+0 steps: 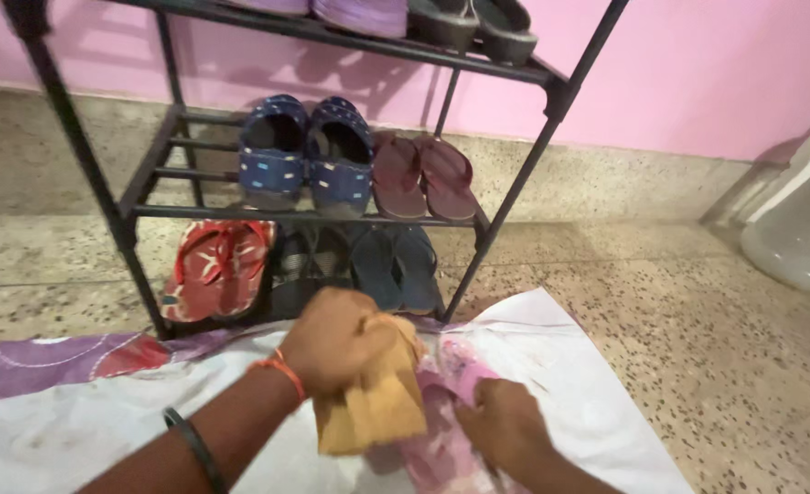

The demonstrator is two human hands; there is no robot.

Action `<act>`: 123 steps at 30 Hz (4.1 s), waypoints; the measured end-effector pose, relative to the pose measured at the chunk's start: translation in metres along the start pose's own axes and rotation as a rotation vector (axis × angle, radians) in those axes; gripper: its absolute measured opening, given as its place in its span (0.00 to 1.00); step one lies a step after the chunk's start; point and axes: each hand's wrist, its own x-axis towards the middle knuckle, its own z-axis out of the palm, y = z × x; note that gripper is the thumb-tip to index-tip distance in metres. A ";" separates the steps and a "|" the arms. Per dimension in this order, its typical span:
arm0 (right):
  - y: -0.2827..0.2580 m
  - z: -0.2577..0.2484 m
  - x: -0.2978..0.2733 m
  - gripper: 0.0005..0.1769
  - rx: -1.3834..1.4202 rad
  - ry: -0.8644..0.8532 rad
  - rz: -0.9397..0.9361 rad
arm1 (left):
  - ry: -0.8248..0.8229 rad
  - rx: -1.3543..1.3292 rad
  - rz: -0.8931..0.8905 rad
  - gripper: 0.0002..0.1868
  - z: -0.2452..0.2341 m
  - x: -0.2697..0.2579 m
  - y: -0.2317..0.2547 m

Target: The person wipes a pair of red patterned flip-flops with a cloth, then places them on a shoe rack. They then wipe a pair of pink flip-flops with the same cloth.

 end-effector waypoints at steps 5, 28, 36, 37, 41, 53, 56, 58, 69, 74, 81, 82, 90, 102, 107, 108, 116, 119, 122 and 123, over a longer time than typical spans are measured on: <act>-0.031 0.027 -0.021 0.13 -0.059 0.028 -0.224 | 0.039 -0.022 -0.226 0.21 -0.027 -0.019 -0.002; -0.015 -0.019 -0.039 0.25 0.175 0.010 -0.196 | -0.290 0.170 -0.349 0.22 0.071 -0.057 -0.002; 0.060 0.104 -0.053 0.32 0.084 0.026 -0.929 | -0.497 0.344 -0.163 0.37 0.108 -0.120 -0.009; 0.066 0.109 -0.049 0.33 0.078 -0.004 -0.908 | -0.485 0.351 -0.145 0.36 0.112 -0.123 -0.010; 0.079 0.107 -0.043 0.33 0.116 -0.207 -0.929 | -0.450 0.373 -0.104 0.39 0.114 -0.133 -0.016; 0.044 0.016 -0.064 0.25 -0.087 -0.884 -0.560 | -0.441 0.363 -0.127 0.40 0.115 -0.134 -0.013; 0.031 0.008 -0.049 0.23 0.120 -0.545 -0.620 | -0.456 0.367 -0.108 0.43 0.117 -0.134 -0.013; 0.020 0.018 -0.037 0.23 0.286 -0.230 -0.739 | -0.448 0.371 -0.094 0.44 0.116 -0.135 -0.015; 0.070 0.060 -0.074 0.19 0.125 -0.473 -0.746 | -0.342 0.344 -0.082 0.42 0.119 -0.138 -0.015; 0.062 0.011 -0.060 0.17 0.010 -0.766 -0.445 | -0.306 0.366 -0.114 0.42 0.117 -0.135 -0.006; 0.013 -0.033 -0.013 0.22 0.123 -0.230 -0.202 | -0.105 0.454 -0.291 0.48 0.129 -0.133 0.020; 0.008 -0.029 -0.012 0.26 0.142 -0.158 -0.193 | -0.100 0.463 -0.302 0.47 0.132 -0.131 0.022; 0.029 0.035 -0.045 0.33 0.022 -0.055 -0.627 | -0.222 0.558 -0.333 0.39 0.127 -0.128 0.029; 0.040 0.038 -0.028 0.14 0.146 0.020 -0.471 | -0.113 0.618 -0.199 0.44 0.139 -0.143 0.016; 0.018 0.034 -0.015 0.20 0.209 0.062 -0.511 | -0.184 0.542 -0.119 0.54 0.146 -0.157 0.000; 0.014 0.038 -0.017 0.26 0.177 0.072 -0.589 | -0.165 0.542 -0.091 0.54 0.147 -0.158 -0.003; 0.016 0.061 -0.019 0.39 -0.155 -0.127 -0.538 | -0.035 0.566 0.005 0.53 0.161 -0.163 -0.017; 0.028 0.057 -0.021 0.39 -0.124 -0.128 -0.472 | -0.096 0.550 -0.038 0.53 0.160 -0.163 -0.017; 0.040 0.046 -0.030 0.34 -0.136 -0.210 -0.372 | -0.148 0.553 -0.068 0.53 0.154 -0.162 -0.012; 0.042 0.040 -0.030 0.32 -0.183 -0.260 -0.314 | -0.151 0.560 -0.065 0.53 0.152 -0.160 -0.010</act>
